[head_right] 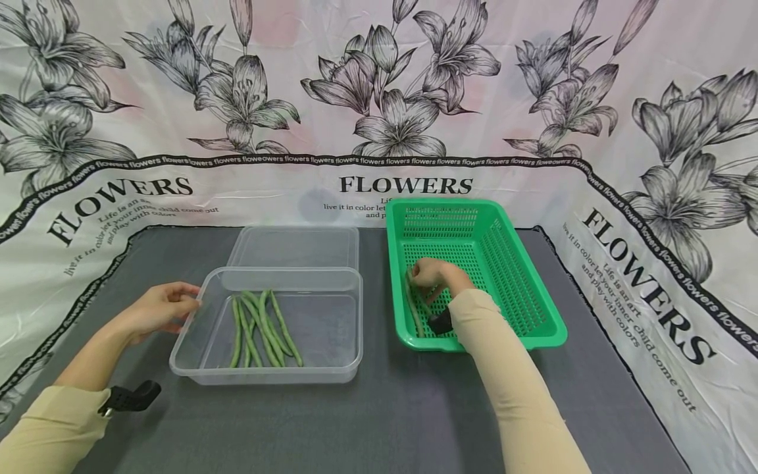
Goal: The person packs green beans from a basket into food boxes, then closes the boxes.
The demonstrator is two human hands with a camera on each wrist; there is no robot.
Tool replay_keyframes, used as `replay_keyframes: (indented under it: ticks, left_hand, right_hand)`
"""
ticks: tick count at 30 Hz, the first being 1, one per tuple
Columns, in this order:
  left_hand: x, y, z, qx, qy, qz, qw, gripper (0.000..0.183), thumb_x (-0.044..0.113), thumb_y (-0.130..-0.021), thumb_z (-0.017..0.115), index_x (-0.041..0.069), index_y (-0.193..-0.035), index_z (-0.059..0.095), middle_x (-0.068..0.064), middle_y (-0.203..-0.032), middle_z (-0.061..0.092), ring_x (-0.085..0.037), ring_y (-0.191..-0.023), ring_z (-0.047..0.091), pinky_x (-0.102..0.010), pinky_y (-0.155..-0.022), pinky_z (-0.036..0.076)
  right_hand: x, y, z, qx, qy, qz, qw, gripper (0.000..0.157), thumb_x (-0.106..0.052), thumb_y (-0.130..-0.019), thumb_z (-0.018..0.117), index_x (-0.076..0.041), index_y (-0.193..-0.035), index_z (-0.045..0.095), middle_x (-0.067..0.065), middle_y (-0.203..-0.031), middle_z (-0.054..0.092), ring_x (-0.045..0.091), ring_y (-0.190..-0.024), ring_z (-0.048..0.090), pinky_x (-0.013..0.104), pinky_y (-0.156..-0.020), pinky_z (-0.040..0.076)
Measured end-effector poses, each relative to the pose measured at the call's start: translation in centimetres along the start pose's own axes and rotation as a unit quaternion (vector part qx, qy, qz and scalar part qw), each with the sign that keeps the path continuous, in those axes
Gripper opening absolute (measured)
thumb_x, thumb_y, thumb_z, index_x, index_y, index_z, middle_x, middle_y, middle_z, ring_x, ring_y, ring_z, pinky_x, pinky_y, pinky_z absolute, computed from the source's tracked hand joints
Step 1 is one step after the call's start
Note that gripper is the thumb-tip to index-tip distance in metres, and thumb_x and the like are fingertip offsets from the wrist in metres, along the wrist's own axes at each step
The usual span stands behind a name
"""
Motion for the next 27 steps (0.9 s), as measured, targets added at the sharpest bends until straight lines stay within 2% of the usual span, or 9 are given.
replay_keyframes:
  ticks: [7, 14, 21, 27]
  left_hand:
    - [-0.1, -0.1, 0.1, 0.0, 0.001, -0.003, 1.0, 0.051, 0.025, -0.094, 0.052, -0.004, -0.133, 0.037, -0.018, -0.108, 0.054, -0.022, -0.087, 0.055, -0.034, -0.068, 0.055]
    - [-0.1, -0.1, 0.0, -0.002, -0.001, -0.002, 1.0, 0.051, 0.025, -0.094, 0.052, -0.005, -0.133, 0.036, -0.018, -0.107, 0.054, -0.021, -0.085, 0.055, -0.034, -0.068, 0.055]
    - [-0.1, -0.1, 0.0, -0.002, -0.001, -0.003, 1.0, 0.051, 0.025, -0.094, 0.052, -0.004, -0.133, 0.036, -0.017, -0.107, 0.055, -0.021, -0.087, 0.055, -0.034, -0.068, 0.055]
    - [0.0, 0.0, 0.0, -0.001, 0.0, -0.004, 1.0, 0.051, 0.025, -0.095, 0.052, -0.004, -0.133, 0.036, -0.018, -0.107, 0.054, -0.022, -0.087, 0.055, -0.035, -0.068, 0.055]
  right_hand:
    - [-0.4, 0.4, -1.1, 0.013, -0.009, -0.012, 1.0, 0.025, -0.013, -0.098, 0.039, 0.004, -0.116, 0.04, 0.017, -0.096, 0.046, 0.025, -0.081, 0.055, 0.037, -0.07, 0.056]
    - [-1.7, 1.2, -2.6, 0.033, -0.019, -0.023, 0.999, 0.019, -0.01, -0.096, 0.038, 0.002, -0.11, 0.038, 0.02, -0.105, 0.043, 0.026, -0.086, 0.055, 0.04, -0.074, 0.055]
    - [-3.1, 2.0, -4.2, 0.076, 0.011, -0.036, 0.996, 0.024, -0.012, -0.096, 0.041, 0.003, -0.114, 0.039, 0.023, -0.112, 0.045, 0.03, -0.092, 0.058, 0.038, -0.072, 0.056]
    - [-4.5, 2.5, -5.1, 0.098, 0.015, -0.046, 0.994, 0.024, -0.012, -0.096, 0.041, 0.003, -0.114, 0.039, 0.022, -0.108, 0.048, 0.031, -0.093, 0.059, 0.038, -0.072, 0.056]
Point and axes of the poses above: each hand's wrist, its own y-axis away from the middle knuckle, its own z-axis out of the palm, x = y × z, the point moved 7 cm from there along -y, towards the middle knuckle
